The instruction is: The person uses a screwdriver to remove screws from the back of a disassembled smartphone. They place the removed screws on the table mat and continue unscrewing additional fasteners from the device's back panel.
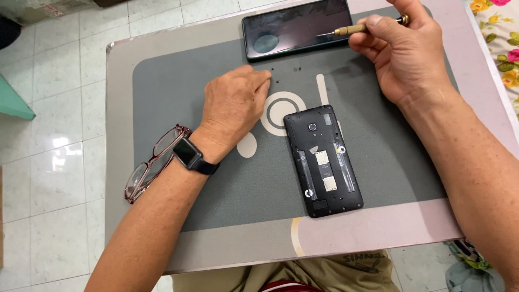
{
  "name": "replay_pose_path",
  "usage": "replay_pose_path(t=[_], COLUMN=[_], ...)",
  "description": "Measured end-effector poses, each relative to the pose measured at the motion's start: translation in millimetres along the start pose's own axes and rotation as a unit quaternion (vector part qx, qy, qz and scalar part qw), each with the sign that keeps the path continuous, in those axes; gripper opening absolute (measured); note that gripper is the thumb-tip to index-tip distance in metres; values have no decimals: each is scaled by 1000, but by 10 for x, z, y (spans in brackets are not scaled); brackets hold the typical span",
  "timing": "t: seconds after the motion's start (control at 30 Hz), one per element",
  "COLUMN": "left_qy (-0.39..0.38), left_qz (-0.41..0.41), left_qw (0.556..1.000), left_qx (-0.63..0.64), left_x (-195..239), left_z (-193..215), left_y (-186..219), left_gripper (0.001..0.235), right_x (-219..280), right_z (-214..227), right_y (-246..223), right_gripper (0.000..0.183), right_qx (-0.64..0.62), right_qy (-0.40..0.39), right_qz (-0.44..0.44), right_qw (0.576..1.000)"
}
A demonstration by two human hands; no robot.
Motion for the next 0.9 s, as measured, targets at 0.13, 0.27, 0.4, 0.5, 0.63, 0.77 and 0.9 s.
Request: replay_pose_path(t=[0.13,0.27,0.4,0.5,0.63,0.77,0.9], left_qy=[-34,-23,-29,-15,-11,-2,-10], left_qz=[12,44,53,53,59,66,69], left_qw=[998,997,997,996,995,995,994], left_qx=[44,53,55,67,75,72,85], left_x=[3,-38,-118,-138,-132,-126,-122], left_z=[38,110,75,73,73,57,75], left_y=[-10,47,80,74,76,56,22], left_gripper=[18,7,12,17,31,30,26], right_x=[-79,-41,-28,-28,-46,-27,-33], right_z=[55,37,10,15,24,16,22], right_y=[64,16,12,18,29,-3,-12], right_gripper=[37,37,30,31,34,26,14], right_qx=[-16,-26,-7,4,2,11,11], right_qy=[-3,10,-8,4,18,19,1], right_qz=[-4,-7,2,-2,-12,-14,-24], right_qw=[1000,1000,1000,1000,1000,1000,1000])
Point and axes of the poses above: each hand's wrist, its own x-axis away from the middle knuckle, its own z-axis out of the back of the hand, y = z × x, the point moved 5 cm from there along -x, towards the middle knuckle, and after that the axes turned 5 degrees about y, right-handed, at the moved point
